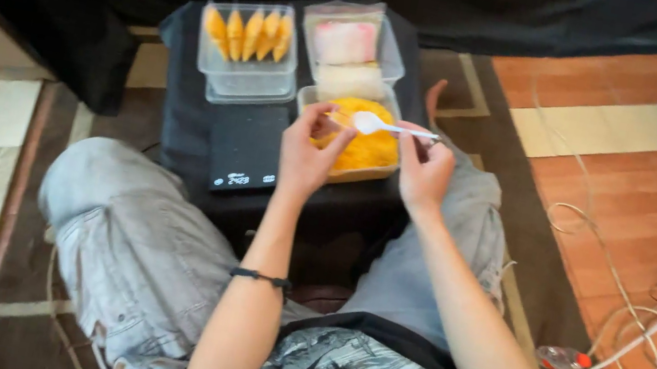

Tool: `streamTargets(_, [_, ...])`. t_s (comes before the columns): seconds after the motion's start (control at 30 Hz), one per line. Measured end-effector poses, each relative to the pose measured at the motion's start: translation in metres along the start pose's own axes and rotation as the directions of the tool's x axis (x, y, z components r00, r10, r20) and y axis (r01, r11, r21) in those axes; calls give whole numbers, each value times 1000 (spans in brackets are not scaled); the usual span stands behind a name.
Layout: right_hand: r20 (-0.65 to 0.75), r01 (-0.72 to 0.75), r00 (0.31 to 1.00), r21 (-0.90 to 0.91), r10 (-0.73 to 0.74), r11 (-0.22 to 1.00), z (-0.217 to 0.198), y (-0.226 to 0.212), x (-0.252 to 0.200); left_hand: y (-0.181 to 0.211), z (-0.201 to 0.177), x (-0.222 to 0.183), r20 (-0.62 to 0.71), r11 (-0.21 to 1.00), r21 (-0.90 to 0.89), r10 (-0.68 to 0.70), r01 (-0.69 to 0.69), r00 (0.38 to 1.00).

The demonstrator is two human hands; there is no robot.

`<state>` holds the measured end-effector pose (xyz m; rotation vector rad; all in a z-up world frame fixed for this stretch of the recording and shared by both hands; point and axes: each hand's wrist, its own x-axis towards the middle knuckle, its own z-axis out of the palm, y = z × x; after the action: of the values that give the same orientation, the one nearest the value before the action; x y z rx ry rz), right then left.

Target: Scooping yellow granular food material from a large container into small plastic cups using a spoon.

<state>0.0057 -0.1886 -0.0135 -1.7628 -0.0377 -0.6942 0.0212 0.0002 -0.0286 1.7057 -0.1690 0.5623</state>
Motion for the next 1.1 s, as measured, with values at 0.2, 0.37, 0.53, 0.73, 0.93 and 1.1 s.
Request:
streamTargets(0.2, [-12,-39,999,-72,39,997,6,-15,1,35,-12,-4,18,998,-13,-61,61,998])
streamTargets(0.37, [-46,-47,998,33,48,998,0,-14,6,49,-14,0,14,996,-50,-67,68,998])
streamTargets(0.53, [-85,-71,993,102,79,992,-7,-27,14,40,-11,0,14,998,-13,-69,69,998])
streamTargets(0.73, [-108,34,994,174,-16,984,-14,-76,10,37,-7,-1,55,1000,-15,4,-3,998])
streamTargets(0.93, [41,341,939,15,-341,940,-15,-82,-1,29,-9,-2,69,997,66,33,-37,997])
streamTargets(1.1, [-55,323,945,-10,-323,946,-23,-81,-4,34,-9,-3,64,1000,11,15,-16,998])
